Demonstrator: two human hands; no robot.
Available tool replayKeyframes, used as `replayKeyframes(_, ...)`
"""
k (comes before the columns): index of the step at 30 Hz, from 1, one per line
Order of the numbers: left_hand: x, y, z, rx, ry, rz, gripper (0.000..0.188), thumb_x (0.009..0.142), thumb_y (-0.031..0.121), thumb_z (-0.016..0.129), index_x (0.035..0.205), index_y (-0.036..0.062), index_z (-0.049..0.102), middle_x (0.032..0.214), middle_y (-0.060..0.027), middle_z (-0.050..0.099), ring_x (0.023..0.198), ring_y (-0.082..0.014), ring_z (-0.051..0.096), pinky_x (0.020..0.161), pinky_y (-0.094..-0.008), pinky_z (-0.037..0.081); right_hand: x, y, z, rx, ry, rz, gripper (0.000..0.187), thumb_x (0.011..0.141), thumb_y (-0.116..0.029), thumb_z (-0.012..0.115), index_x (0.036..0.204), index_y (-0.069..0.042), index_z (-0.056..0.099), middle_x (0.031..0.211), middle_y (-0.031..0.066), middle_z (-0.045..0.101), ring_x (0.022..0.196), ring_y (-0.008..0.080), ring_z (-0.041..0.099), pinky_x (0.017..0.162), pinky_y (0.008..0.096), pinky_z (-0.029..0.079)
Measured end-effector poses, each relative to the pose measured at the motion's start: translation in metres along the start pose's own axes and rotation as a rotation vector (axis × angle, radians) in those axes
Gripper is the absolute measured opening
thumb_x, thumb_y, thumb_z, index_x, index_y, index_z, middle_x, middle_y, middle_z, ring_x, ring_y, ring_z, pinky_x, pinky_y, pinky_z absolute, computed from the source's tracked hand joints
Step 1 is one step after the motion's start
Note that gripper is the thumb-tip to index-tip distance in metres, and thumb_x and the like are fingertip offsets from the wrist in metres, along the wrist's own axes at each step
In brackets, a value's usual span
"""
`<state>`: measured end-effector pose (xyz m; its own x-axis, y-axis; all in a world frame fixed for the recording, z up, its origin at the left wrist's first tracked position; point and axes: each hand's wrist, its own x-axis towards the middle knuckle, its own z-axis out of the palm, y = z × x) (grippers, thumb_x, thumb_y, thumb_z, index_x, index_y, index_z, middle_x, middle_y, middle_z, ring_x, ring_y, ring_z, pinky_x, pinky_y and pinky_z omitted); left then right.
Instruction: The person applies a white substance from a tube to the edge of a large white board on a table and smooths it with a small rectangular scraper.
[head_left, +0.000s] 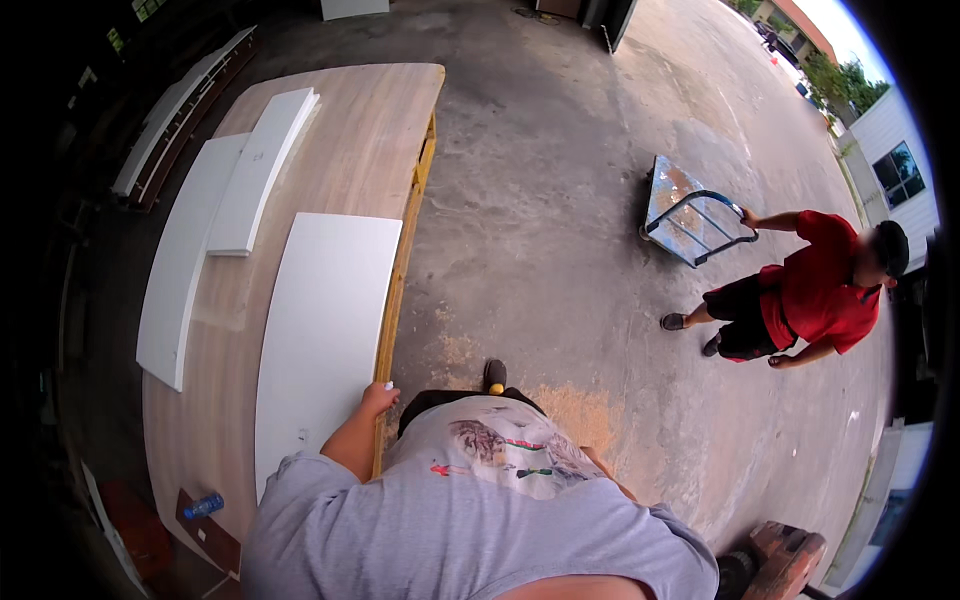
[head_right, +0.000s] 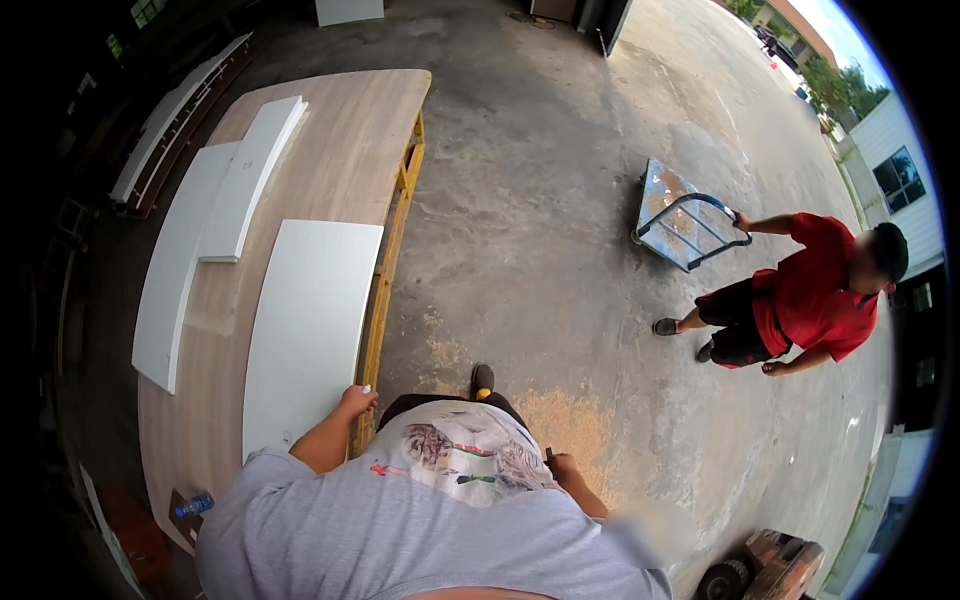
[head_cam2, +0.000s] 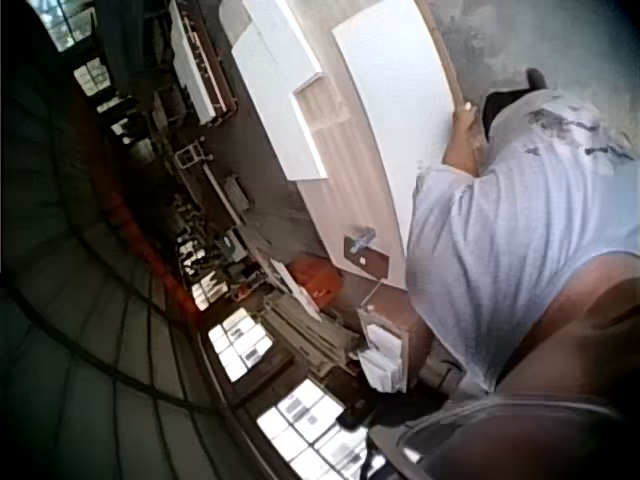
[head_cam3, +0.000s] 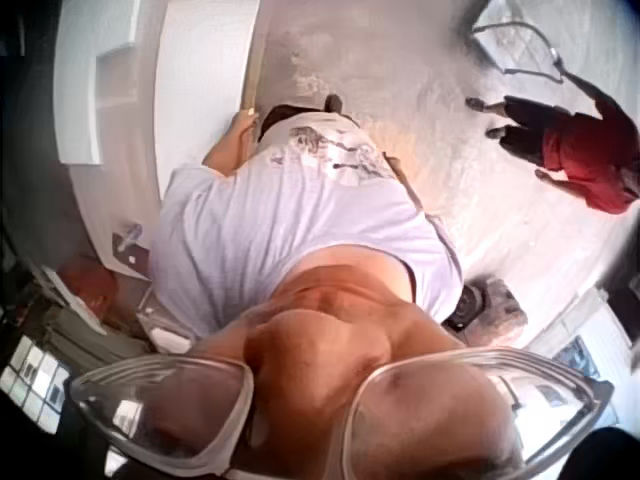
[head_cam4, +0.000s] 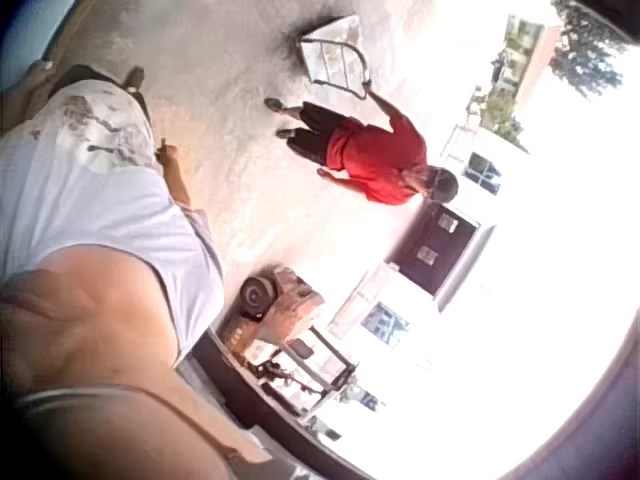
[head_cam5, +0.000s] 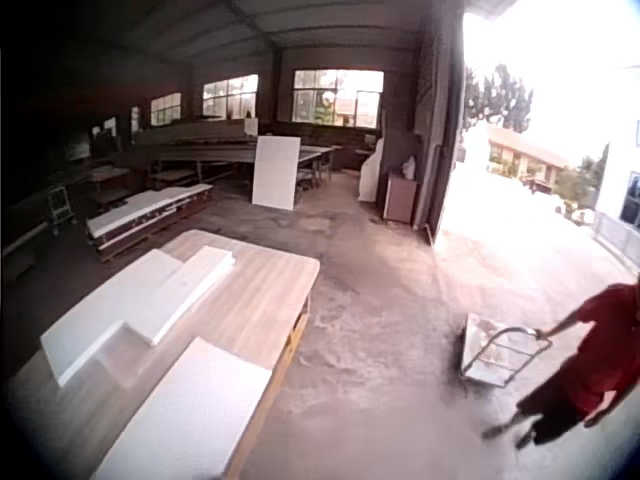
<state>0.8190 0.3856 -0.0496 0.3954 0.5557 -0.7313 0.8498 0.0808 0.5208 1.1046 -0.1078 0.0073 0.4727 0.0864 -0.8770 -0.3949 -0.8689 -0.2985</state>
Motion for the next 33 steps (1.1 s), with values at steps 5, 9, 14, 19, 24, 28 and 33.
replayKeyframes(5, 0.005, 0.046, 0.014, -0.081, 0.187, -0.023, 0.034, 0.082, 0.035, 0.068, 0.077, 0.0009, 0.071, 0.069, -0.0104, 0.071, 0.065, -0.0228, 0.07, 0.066, -0.0364, 0.056, 0.117, -0.117, -0.086, 0.146, 0.023, -0.058, 0.023, 0.092, -0.014, 0.054, 0.103, 0.005, 0.059, 0.091, 0.0161, 0.07, 0.069, 0.0226, 0.07, 0.052, 0.0316, 0.052)
replayKeyframes(9, 0.046, 0.114, 0.003, -0.286, 0.473, -0.011, 0.033, 0.085, 0.034, 0.066, 0.075, 0.0029, 0.07, 0.065, -0.0112, 0.069, 0.059, -0.0233, 0.068, 0.059, -0.0366, 0.053, 0.18, -0.304, -0.141, 0.037, 0.022, -0.228, 0.022, 0.089, -0.012, 0.052, 0.101, 0.005, 0.06, 0.09, 0.0139, 0.07, 0.066, 0.0205, 0.068, 0.053, 0.0297, 0.052)
replayKeyframes(14, 0.134, 0.206, -0.023, -0.232, 0.897, 0.272, 0.03, 0.078, 0.003, 0.062, 0.107, 0.007, 0.067, 0.108, -0.0152, 0.069, 0.101, -0.0323, 0.066, 0.09, -0.0409, 0.052, 0.214, -0.509, -0.134, -0.051, -0.001, -0.296, 0.021, 0.088, -0.011, 0.052, 0.1, 0.004, 0.06, 0.093, 0.014, 0.07, 0.071, 0.0199, 0.069, 0.056, 0.029, 0.053)
replayKeyframes(19, 0.2, 0.291, -0.058, -0.051, 0.833, 0.157, 0.069, 0.079, 0.004, 0.063, 0.141, -0.0067, 0.036, 0.149, -0.0253, 0.035, 0.138, -0.0404, 0.033, 0.116, -0.045, 0.028, 0.214, -0.679, -0.1, -0.318, -0.327, -0.528, 0.022, 0.093, -0.016, 0.056, 0.102, 0.004, 0.059, 0.098, 0.0129, 0.07, 0.076, 0.0207, 0.069, 0.065, 0.0301, 0.053)
replayKeyframes(24, 0.235, 0.323, -0.092, -0.017, 0.973, -0.076, 0.072, 0.079, 0.016, 0.065, 0.14, -0.0082, 0.036, 0.152, -0.0248, 0.03, 0.142, -0.0365, 0.029, 0.117, -0.046, 0.025, 0.24, -0.798, -0.067, -0.471, -0.443, -0.546, 0.019, 0.092, -0.015, 0.057, 0.103, 0.001, 0.06, 0.099, 0.0121, 0.07, 0.078, 0.0197, 0.069, 0.066, 0.0305, 0.052)
replayKeyframes(28, 0.266, 0.314, -0.167, 0.002, 0.968, -0.32, 0.073, 0.085, 0.024, 0.061, 0.144, -0.0069, 0.032, 0.155, -0.0216, 0.027, 0.145, -0.0321, 0.023, 0.118, -0.0416, 0.023, 0.27, -0.9, -0.029, -0.839, -0.712, -0.75, 0.022, 0.092, -0.014, 0.057, 0.105, 0.003, 0.059, 0.097, 0.0124, 0.069, 0.076, 0.02, 0.067, 0.067, 0.0325, 0.053)
replayKeyframes(33, 0.271, 0.311, -0.179, -0.051, 0.88, -0.592, 0.068, 0.091, 0.022, 0.052, 0.148, -0.0053, 0.027, 0.159, -0.0165, 0.02, 0.148, -0.028, 0.018, 0.118, -0.0378, 0.022, 0.301, -1.039, 0.036, -0.903, -0.745, -0.532, 0.022, 0.092, -0.018, 0.057, 0.104, 0.001, 0.058, 0.098, 0.0111, 0.068, 0.076, 0.0192, 0.066, 0.065, 0.0317, 0.051)
